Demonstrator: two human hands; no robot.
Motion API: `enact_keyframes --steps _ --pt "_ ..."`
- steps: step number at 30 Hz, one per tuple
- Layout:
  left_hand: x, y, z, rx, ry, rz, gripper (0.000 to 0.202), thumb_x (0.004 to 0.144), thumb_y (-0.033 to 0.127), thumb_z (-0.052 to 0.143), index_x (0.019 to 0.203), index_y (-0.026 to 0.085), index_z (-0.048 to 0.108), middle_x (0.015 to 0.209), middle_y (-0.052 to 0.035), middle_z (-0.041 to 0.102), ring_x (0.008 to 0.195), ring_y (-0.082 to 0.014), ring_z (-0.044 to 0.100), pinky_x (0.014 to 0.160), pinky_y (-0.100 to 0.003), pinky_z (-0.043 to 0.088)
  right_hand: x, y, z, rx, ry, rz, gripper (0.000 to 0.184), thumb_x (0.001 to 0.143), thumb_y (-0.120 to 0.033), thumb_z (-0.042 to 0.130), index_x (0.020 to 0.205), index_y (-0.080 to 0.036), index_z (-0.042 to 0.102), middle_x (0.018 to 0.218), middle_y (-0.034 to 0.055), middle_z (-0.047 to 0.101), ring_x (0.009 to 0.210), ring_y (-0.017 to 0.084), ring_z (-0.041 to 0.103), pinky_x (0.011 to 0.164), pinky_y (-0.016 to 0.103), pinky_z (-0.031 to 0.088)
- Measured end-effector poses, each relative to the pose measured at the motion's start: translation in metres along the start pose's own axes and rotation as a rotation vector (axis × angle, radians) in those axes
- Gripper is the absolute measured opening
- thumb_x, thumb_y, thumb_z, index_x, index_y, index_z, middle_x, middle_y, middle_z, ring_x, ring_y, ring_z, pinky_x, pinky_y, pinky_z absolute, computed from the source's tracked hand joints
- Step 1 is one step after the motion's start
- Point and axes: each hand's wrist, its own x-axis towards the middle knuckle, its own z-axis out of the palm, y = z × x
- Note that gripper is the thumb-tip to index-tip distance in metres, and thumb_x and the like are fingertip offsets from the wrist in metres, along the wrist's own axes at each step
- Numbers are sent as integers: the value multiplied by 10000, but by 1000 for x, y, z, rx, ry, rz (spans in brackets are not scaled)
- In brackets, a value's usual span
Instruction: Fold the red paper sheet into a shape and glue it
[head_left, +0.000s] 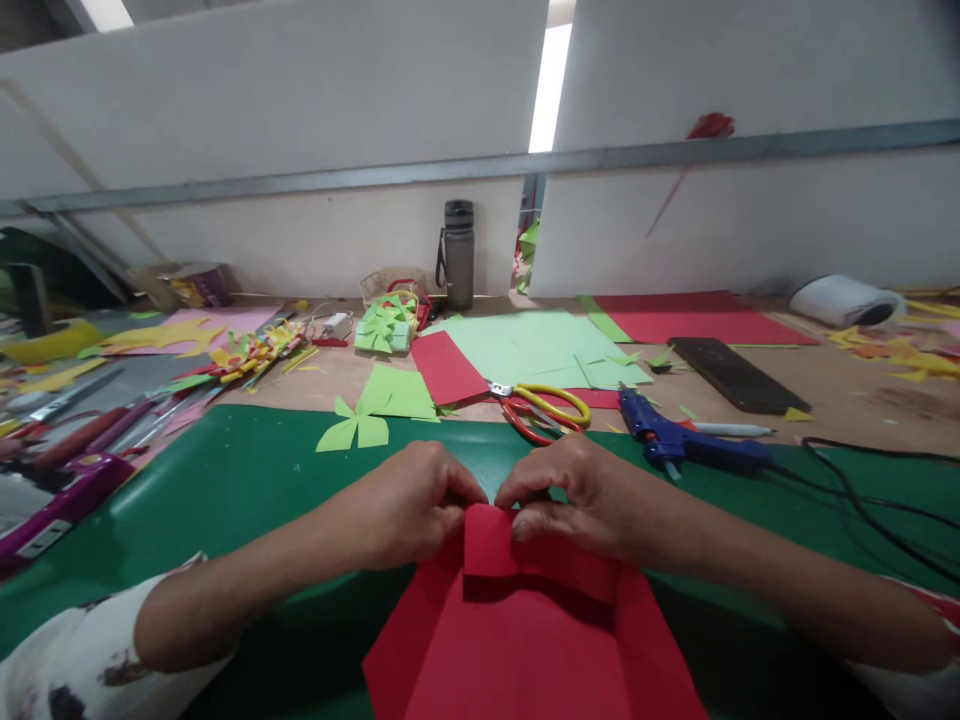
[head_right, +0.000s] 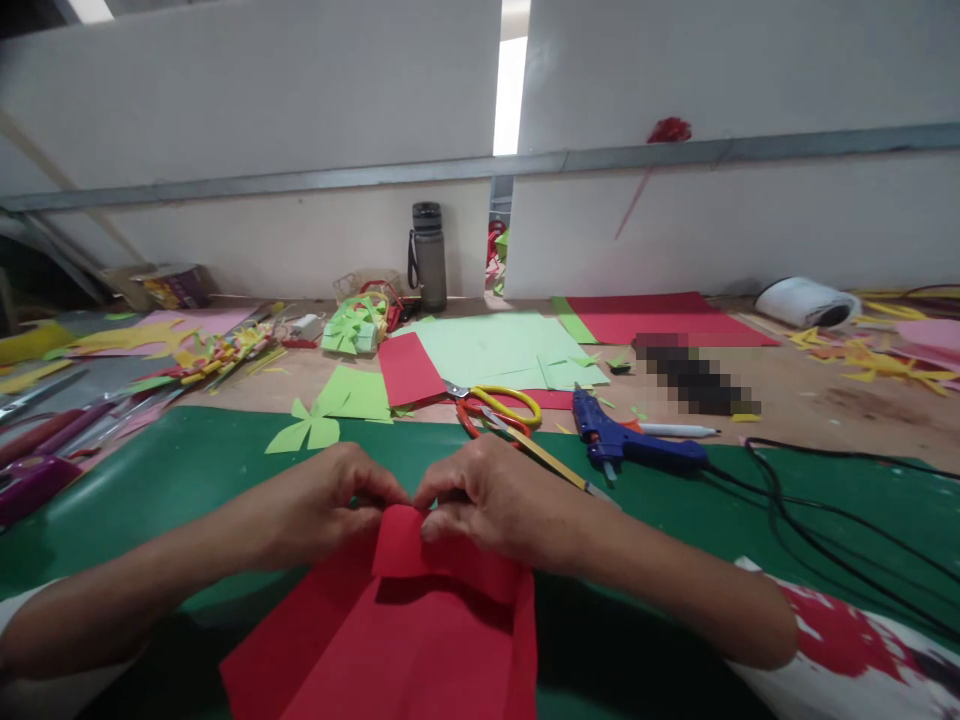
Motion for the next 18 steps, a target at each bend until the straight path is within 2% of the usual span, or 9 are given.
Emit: enact_keyframes --steps 4,8,13,16,18 --pt "-1 3 -2 89 21 -26 314 673 52 403 730 122 703 541 42 471 501 -72 392 419 -142 263 0 -2 2 6 -3 25 164 787 -157 558 822 -168 719 748 9 680 687 134 585 625 221 411" --pt "-3 3 -4 122 7 17 282 672 41 393 687 120 663 546 45 451 501 -64 384 418 -136 254 0 -3 4 9 -5 3 196 788 -114 524 826 -167 709 733 8 675 660 123 581 615 217 412" --pt "-6 0 -5 140 25 41 231 700 72 410 681 124 634 548 45 456 491 -63 370 413 -139 247 0 -6 6 22 70 68 222 739 -109 570 929 -172 666 765 10 678 677 128 582 610 220 408" --pt "-7 2 -5 115 2 20 238 702 78 402 703 127 635 558 40 494 487 -68 403 415 -139 271 2 -9 6 92 75 113 132 754 -141 565 833 -163 668 751 2 662 683 126 562 608 220 398" --pt "-7 3 -4 139 -4 27 242 694 68 393 698 130 627 554 44 490 489 -67 394 416 -141 272 4 -10 6 165 33 174 108 765 -169 549 741 -155 653 662 -22 608 627 110 518 567 212 371"
